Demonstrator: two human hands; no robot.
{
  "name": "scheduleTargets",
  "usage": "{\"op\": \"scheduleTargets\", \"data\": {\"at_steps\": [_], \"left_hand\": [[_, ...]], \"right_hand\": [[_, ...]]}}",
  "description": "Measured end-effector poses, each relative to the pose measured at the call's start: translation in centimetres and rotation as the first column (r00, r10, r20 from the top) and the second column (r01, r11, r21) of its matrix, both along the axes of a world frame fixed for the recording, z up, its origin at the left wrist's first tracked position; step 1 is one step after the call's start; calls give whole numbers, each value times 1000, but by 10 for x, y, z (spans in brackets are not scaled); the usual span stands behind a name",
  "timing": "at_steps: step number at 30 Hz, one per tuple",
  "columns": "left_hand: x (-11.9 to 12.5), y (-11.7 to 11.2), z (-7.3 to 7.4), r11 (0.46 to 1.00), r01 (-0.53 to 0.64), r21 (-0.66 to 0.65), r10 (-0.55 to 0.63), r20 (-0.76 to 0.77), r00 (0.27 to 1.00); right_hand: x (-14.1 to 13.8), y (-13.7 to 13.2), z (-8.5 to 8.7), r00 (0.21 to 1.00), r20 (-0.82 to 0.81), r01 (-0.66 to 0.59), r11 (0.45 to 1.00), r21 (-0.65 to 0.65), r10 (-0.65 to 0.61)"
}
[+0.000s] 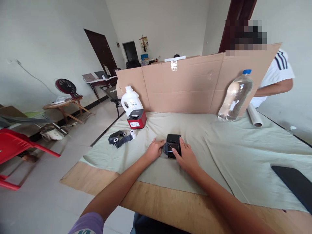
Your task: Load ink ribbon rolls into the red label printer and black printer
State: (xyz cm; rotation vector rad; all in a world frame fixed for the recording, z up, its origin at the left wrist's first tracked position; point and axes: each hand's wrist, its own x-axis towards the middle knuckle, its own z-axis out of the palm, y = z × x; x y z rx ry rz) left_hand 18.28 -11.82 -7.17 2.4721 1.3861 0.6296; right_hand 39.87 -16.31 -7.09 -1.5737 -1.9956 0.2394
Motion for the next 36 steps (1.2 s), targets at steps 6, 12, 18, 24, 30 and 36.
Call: {"op": "scheduleTargets", "data": {"at_steps": [6, 12, 18, 24, 30, 36], "left_hand": [[2, -3, -1, 999, -30, -19, 31, 62, 998], [3, -3, -1, 998, -29, -61, 35, 97, 995], [3, -4, 3, 994, -32, -105, 45, 123, 991], [1, -5, 7, 987, -22, -160, 42, 118, 992], [-1, -5, 5, 989, -13, -148, 31, 121, 992], [-2, -6, 4, 989, 1, -148, 18, 127, 992]], "right_hand": [[7, 4, -8, 997, -73, -5, 1000, 6, 5], [19, 16, -23, 991, -119, -57, 995, 87, 67], [30, 68, -10, 986, -149, -56, 993, 99, 71], [34, 101, 25, 995, 59, -79, 996, 43, 77], [23, 128, 46, 895, 313, -255, 941, -224, 317], [18, 139, 40, 853, 395, -233, 927, -295, 340]]}}
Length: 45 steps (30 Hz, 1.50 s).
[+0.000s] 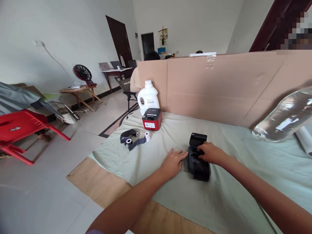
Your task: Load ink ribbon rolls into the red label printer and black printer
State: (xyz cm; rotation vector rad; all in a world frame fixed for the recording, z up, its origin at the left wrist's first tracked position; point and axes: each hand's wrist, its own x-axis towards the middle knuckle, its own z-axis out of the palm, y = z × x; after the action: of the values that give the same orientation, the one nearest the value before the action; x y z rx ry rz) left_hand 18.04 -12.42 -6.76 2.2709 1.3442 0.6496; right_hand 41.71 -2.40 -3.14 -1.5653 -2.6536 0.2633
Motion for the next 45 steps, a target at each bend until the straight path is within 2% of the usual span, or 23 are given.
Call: {"op": "scheduleTargets", "data": {"at_steps": [2, 4, 8, 11, 14, 16, 19, 21, 23, 25, 28, 30, 33, 36, 38, 40, 42, 45], "left_hand": [[0, 0, 0, 1000, 6, 1, -6, -3, 1000], [-1, 0, 1, 1000, 8, 7, -8, -5, 1000], [-2, 1, -1, 1000, 11, 20, -11, -1, 1000], [-2, 2, -4, 1000, 5, 2, -5, 20, 1000], [-2, 2, -4, 1000, 5, -28, -4, 36, 999], [-4, 2, -4, 999, 6, -42, -4, 55, 998], [-7, 3, -4, 1000, -10, -25, 12, 107, 994], [-8, 4, -4, 1000, -23, -3, 23, 97, 995], [-7, 6, -4, 999, -33, 0, 33, 56, 998], [-6, 6, -4, 999, -42, -5, 42, 50, 998], [-5, 5, -5, 999, -38, 15, 36, 103, 994], [-5, 3, -6, 999, -39, 36, 34, 119, 992], [-6, 1, -5, 998, -48, 36, 45, 87, 995], [-6, 1, -3, 998, -49, 28, 47, 62, 997], [-5, 1, -3, 998, -57, 23, 56, 61, 997], [-5, 3, -4, 996, -85, 18, 84, 69, 994], [-6, 6, -6, 992, -123, 23, 120, 113, 986], [-15, 10, -4, 980, -196, 27, 182, 266, 947]], "right_hand": [[3, 2, 5, 1000, 14, -2, 1000, -2, 2], [9, 5, 18, 1000, -24, 6, 999, -46, -7], [7, 13, 62, 987, -126, 89, 991, -104, -102], [-35, 8, 98, 965, -248, 61, 991, -121, -90], [-108, 3, 113, 968, -245, 77, 994, 80, -55], [-159, 8, 106, 978, -209, 13, 997, 72, 2], [-219, 23, 75, 987, -159, -16, 998, 65, 26], [-243, 32, 52, 995, -96, -30, 998, 48, 34], [-255, 37, 37, 999, -34, -38, 999, 26, 39], [-258, 37, 35, 999, 17, -37, 999, 15, 37], [-259, 34, 48, 997, 55, -57, 997, 47, 54], [-264, 32, 58, 982, 64, -182, 979, 89, 176], [-278, 30, 59, 898, 133, -432, 898, 89, 419], [-289, 27, 50, 860, 151, -503, 861, 79, 488], [-286, 23, 48, 859, 68, -511, 852, 112, 507], [-272, 17, 52, 843, -85, -512, 840, 180, 532], [-249, 8, 61, 795, -252, -490, 830, 267, 551], [-202, -11, 76, 718, -442, -410, 840, 355, 538]]}}
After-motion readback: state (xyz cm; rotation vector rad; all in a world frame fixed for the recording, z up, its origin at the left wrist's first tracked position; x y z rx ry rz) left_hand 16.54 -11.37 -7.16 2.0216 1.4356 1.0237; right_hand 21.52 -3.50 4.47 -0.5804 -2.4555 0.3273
